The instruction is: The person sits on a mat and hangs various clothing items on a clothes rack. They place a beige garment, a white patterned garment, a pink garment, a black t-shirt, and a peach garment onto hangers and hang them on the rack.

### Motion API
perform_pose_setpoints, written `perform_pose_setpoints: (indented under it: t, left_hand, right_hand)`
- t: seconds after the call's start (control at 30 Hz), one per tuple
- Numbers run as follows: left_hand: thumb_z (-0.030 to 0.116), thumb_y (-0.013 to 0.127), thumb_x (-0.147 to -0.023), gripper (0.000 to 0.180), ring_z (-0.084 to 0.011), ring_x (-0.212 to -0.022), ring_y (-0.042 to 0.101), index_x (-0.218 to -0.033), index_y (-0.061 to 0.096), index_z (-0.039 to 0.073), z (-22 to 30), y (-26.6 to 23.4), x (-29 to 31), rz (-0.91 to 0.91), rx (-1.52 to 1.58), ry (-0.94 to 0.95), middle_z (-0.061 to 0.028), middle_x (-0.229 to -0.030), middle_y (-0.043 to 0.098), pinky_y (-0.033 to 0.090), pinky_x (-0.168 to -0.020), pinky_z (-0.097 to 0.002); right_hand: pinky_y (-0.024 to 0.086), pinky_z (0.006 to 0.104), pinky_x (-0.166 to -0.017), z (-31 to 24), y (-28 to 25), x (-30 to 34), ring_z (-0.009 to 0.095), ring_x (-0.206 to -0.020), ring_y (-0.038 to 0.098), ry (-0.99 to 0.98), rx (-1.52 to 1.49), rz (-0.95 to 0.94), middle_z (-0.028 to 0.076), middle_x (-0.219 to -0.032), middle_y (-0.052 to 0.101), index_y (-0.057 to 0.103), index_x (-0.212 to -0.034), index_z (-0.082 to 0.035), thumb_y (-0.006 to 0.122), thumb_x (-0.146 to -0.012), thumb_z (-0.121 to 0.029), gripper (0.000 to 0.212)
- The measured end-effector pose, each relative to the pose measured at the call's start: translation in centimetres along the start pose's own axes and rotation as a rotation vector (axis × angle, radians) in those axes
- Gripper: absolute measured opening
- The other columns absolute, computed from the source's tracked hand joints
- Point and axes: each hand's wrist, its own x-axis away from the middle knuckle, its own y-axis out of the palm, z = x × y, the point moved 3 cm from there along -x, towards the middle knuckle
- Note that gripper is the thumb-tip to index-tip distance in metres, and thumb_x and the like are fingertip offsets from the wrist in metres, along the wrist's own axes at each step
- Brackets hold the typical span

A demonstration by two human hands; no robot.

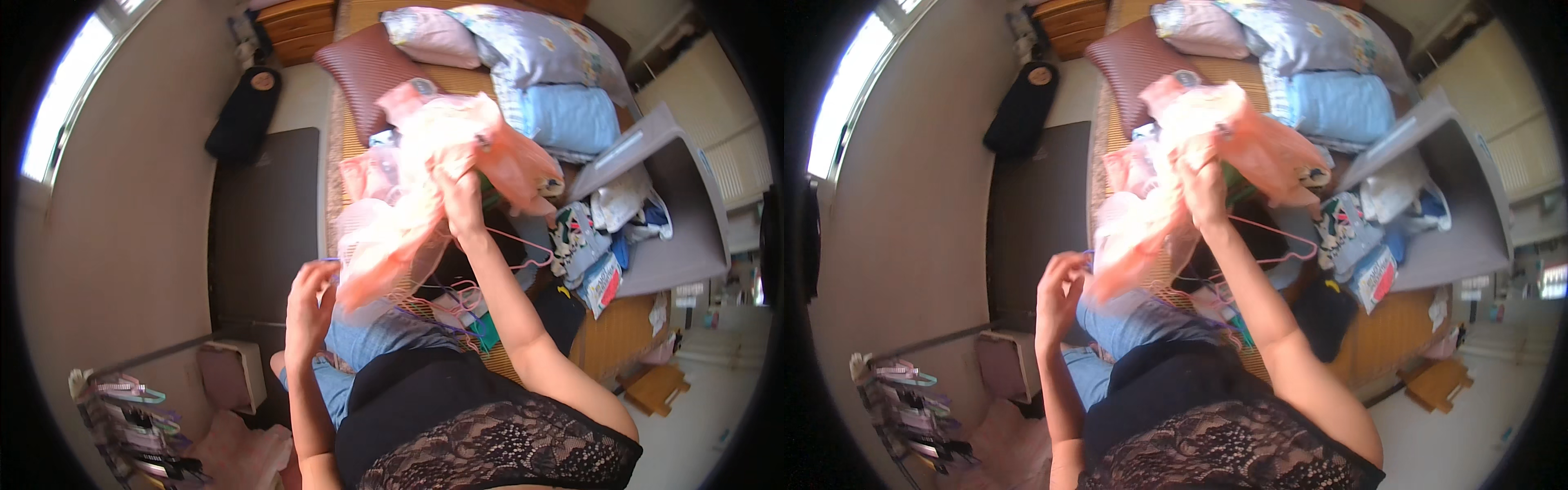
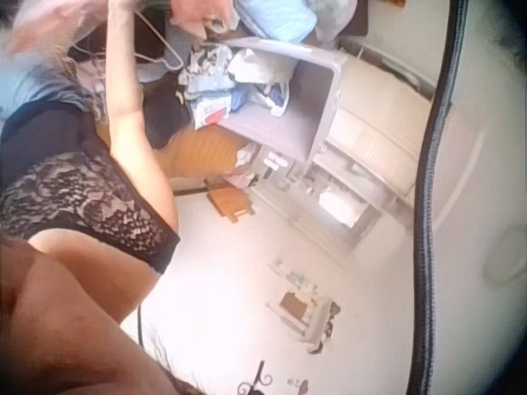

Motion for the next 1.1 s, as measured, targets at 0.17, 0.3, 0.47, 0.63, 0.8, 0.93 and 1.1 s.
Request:
perform_pose_setpoints:
  t: [0.17, 0.3, 0.47, 0.63, 0.8, 0.93, 1.1]
  left_hand:
    - [0.023, 0.063, -0.088, 0.054, -0.0296, -0.129, 0.044, -0.135, 0.048, 0.003, 2.0, -4.4, -0.7, 0.46, 0.106, 0.211, -0.0162, -0.139, 0.045, 0.04, -0.101, -0.0407]
    - [0.03, 0.065, -0.089, 0.065, -0.03, -0.127, 0.047, -0.139, 0.04, -0.002, -4.8, -3.5, 1.7, 0.161, 0.266, -0.272, -0.0197, -0.139, 0.047, 0.035, -0.106, -0.0348]
    - [0.038, 0.055, -0.094, 0.06, -0.0299, -0.124, 0.051, -0.137, 0.041, -0.002, -14.4, -0.3, 8.9, 0.404, 0.106, -0.563, -0.0214, -0.128, 0.056, 0.037, -0.104, -0.0353]
    - [0.042, 0.05, -0.097, 0.065, -0.0239, -0.116, 0.056, -0.139, 0.038, -0.006, -15.3, 3.5, 12.1, 0.15, 0.625, -0.759, -0.0155, -0.128, 0.057, 0.042, -0.099, -0.0339]
    - [0.018, 0.062, -0.091, 0.046, -0.0197, -0.11, 0.057, -0.13, 0.048, -0.002, -10.1, -0.1, 9.7, 0.588, 1.025, -0.409, -0.0094, -0.124, 0.058, 0.046, -0.095, -0.0338]
    - [0.004, 0.055, -0.093, 0.059, -0.0244, -0.12, 0.053, -0.146, 0.03, 0.009, -5.7, -4.6, 9.1, 0.536, 0.984, -0.264, -0.0121, -0.136, 0.048, 0.045, -0.101, -0.0373]
    - [-0.002, 0.051, -0.094, 0.056, -0.0154, -0.103, 0.06, -0.146, 0.032, 0.009, -8.1, -6.8, 10.9, 0.637, 0.968, -0.094, -0.0119, -0.122, 0.058, 0.051, -0.087, -0.0289]
  right_hand:
    - [0.05, 0.0417, -0.069, -7.1, 6.0, 11.7, 0.034, -0.075, 0.063, -0.701, 0.33, -0.748, 0.015, -0.077, 0.063, 0.06, -0.097, -0.001, 0.066, -0.079, -0.012, 0.023]
    - [0.051, 0.045, -0.064, -5.6, 7.6, 16.2, 0.04, -0.079, 0.062, -0.616, 0.28, -1.048, 0.019, -0.085, 0.062, 0.055, -0.105, -0.005, 0.057, -0.074, -0.003, 0.031]
    - [0.049, 0.0488, -0.073, -2.9, 7.1, 18.3, 0.044, -0.085, 0.06, -0.486, 0.394, -1.066, 0.023, -0.088, 0.061, 0.051, -0.107, -0.003, 0.051, -0.076, 0.0, 0.031]
    - [0.047, 0.0486, -0.082, -2.7, 7.8, 19.5, 0.044, -0.094, 0.059, -0.398, 0.166, -0.999, 0.024, -0.1, 0.061, 0.044, -0.125, -0.004, 0.052, -0.079, -0.001, 0.046]
    - [0.045, 0.0415, -0.091, -4.2, 7.9, 18.1, 0.035, -0.102, 0.061, -0.093, 0.152, -1.208, 0.021, -0.102, 0.063, 0.051, -0.122, 0.002, 0.065, -0.081, -0.015, 0.046]
    - [0.049, 0.029, -0.065, -2.4, 7.4, 17.3, 0.013, -0.071, 0.06, -0.025, -0.089, -1.159, 0.005, -0.077, 0.064, 0.063, -0.103, 0.003, 0.076, -0.079, -0.025, 0.04]
    - [0.05, 0.0263, -0.068, -2.1, 2.1, 13.5, 0.011, -0.077, 0.059, 0.031, -0.347, -0.522, 0.003, -0.09, 0.063, 0.063, -0.102, 0.0, 0.066, -0.088, -0.011, 0.019]
